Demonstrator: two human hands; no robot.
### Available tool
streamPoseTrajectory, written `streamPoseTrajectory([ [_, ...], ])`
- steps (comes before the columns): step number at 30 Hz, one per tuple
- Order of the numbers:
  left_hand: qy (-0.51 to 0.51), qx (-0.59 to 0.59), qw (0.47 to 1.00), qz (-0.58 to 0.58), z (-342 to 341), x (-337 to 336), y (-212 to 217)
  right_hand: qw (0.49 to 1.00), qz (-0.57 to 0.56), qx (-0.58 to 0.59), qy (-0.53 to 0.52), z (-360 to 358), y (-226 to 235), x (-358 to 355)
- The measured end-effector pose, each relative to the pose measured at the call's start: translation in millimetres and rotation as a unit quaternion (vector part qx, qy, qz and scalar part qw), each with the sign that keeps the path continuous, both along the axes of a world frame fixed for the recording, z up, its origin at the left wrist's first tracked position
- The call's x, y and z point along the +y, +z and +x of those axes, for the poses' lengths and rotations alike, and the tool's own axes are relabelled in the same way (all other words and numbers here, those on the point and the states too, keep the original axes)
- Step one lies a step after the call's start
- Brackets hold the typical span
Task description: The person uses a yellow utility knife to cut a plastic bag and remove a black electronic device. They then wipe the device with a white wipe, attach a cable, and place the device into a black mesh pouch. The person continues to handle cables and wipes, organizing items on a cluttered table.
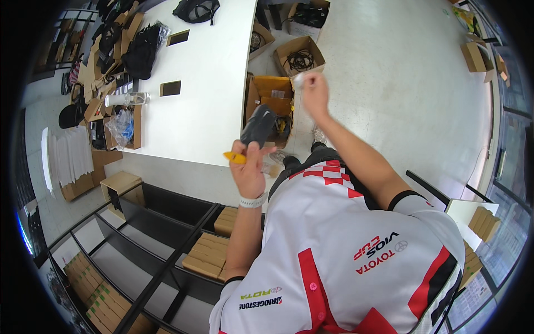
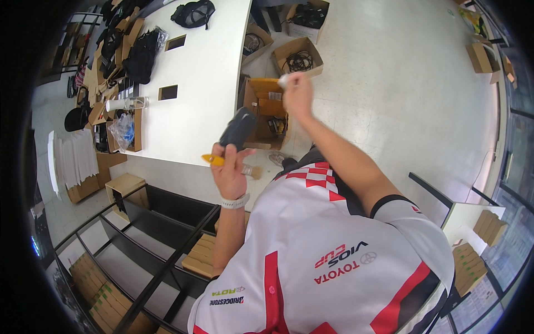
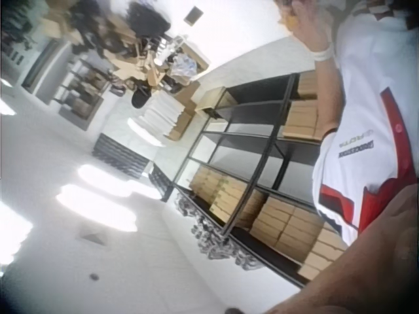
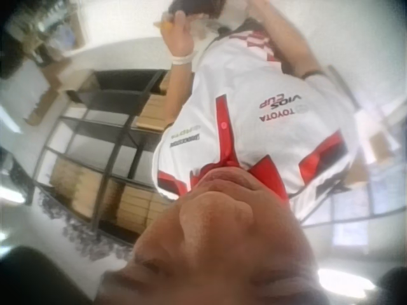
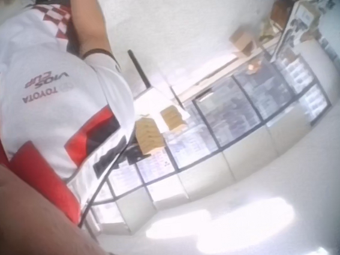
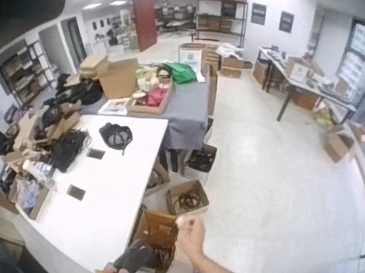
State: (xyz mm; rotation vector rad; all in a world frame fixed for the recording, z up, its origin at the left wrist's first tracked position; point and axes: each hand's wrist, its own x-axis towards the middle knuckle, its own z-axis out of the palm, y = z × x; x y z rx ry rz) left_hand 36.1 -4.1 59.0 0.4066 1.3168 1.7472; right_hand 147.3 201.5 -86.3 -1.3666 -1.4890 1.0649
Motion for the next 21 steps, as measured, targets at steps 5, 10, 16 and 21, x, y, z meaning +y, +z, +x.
streamPoseTrajectory([
  [5, -0.023, -0.068, 0.997, 0.037, -26, -16, -5, 0.98, -0.029, 0.143, 0.135, 34, -3, 33],
  [10, -0.015, -0.126, 0.991, 0.038, -28, -17, -8, 0.868, -0.217, 0.273, 0.352, 43, 37, 17],
  [16, 0.013, -0.094, 0.995, 0.014, -31, -20, -20, 0.916, -0.125, 0.056, 0.378, 30, 66, -9],
  [21, 0.074, -0.075, 0.994, -0.011, -39, -37, -35, 0.908, -0.061, -0.013, 0.415, 26, 4, 0],
])
